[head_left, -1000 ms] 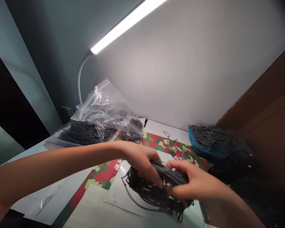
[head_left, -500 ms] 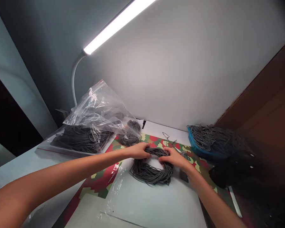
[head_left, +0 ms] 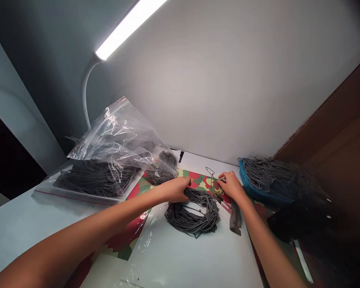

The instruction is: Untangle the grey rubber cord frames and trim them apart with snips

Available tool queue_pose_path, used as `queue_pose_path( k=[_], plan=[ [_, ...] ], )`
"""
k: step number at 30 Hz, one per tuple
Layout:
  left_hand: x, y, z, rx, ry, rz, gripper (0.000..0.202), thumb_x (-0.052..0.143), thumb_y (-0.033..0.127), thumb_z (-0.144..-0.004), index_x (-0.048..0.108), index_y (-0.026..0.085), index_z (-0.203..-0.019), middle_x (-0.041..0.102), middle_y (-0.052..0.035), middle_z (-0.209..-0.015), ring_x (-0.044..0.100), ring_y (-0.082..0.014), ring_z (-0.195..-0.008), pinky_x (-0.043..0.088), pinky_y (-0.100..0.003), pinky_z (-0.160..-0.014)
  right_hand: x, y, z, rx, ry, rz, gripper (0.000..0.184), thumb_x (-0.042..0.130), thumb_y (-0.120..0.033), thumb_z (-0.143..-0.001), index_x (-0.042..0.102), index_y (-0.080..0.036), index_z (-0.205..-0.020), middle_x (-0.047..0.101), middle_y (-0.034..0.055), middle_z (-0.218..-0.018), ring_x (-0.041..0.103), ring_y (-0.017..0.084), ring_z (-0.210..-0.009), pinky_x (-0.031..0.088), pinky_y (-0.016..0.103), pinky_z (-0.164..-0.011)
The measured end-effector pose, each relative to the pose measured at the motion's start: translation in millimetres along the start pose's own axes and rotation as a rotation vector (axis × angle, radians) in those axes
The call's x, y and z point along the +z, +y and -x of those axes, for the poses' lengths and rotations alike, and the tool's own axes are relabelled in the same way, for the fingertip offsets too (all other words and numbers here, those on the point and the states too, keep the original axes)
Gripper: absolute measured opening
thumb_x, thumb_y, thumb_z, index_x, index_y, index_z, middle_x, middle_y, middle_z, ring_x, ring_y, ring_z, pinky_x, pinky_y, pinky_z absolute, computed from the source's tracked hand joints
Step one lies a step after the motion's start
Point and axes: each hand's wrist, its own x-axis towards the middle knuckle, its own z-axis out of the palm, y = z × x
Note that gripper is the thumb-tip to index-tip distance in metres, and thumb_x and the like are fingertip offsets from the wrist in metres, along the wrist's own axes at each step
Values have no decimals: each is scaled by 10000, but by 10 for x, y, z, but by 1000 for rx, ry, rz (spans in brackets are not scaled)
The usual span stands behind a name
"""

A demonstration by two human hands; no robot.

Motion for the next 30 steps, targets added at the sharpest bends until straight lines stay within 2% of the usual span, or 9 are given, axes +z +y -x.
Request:
queue_pose_path(
  k=[6,11,13,15,17,19,22,26,30],
  plan=[
    [-156,11,16,53,34,25,304,651,347,-919,609,141,-1140,640,-91,-1119,642,-235,-959,549,-425,-824,83,-28,-112,-15,71,-43,268,608,-297,-971,606,-185,-1214,610,96,-1256,636,242,-1042,549,446,-879],
    [-387,94,122,264,291,170,410,612,330,-919,515,158,-1279,563,-155,-1320,520,-293,-1215,421,-415,-1005,-340,-299,45,-179,116,-257,220,571,-311,-986,602,-154,-1138,637,75,-1126,640,232,-986,541,436,-850],
    [-450,182,186,351,403,217,564,602,357,-931,372,184,-1417,438,-140,-1471,409,-276,-1340,335,-394,-1095,-556,-499,235,-303,55,-372,166,412,-276,-1045,548,-180,-1048,640,36,-956,631,185,-932,526,362,-851],
    [-492,273,260,432,458,298,651,633,388,-917,317,197,-1454,389,-126,-1518,356,-258,-1389,293,-377,-1132,-737,-715,473,-398,-58,-456,165,414,-343,-1040,513,-223,-984,603,-10,-809,618,155,-796,527,295,-756],
    [-528,333,336,489,347,501,598,641,359,-915,362,194,-1418,501,-135,-1418,477,-252,-1303,387,-376,-1059,-860,-890,699,-462,-195,-527,193,441,-379,-1025,509,-233,-918,547,-29,-752,578,128,-662,510,251,-626],
    [-570,336,393,444,77,721,580,626,318,-919,337,201,-1408,615,-119,-1218,664,-222,-1015,515,-350,-844,-915,-980,850,-430,-357,-660,183,473,-383,-1016,507,-232,-918,493,-40,-727,514,103,-579,465,216,-516],
    [-616,253,405,258,-258,713,661,623,308,-901,233,237,-1431,628,-54,-1057,663,-133,-616,511,-266,-551,-866,-941,878,-328,-522,-644,165,537,-395,-984,501,-236,-961,475,-32,-796,501,101,-597,473,197,-466],
    [-521,120,285,141,-252,332,505,588,211,-866,402,196,-1335,650,-46,-1017,646,-133,-607,472,-229,-488,-597,-753,688,-254,-652,-297,97,555,-266,-932,485,-238,-993,489,-35,-789,554,138,-660,503,226,-494],
    [-330,69,160,112,-130,75,391,573,66,-756,585,124,-1143,681,-65,-869,626,-197,-681,396,-258,-507,-343,-668,568,-232,-617,-85,155,603,-86,-801,518,-209,-844,540,-38,-688,525,145,-603,379,238,-502]
  ],
)
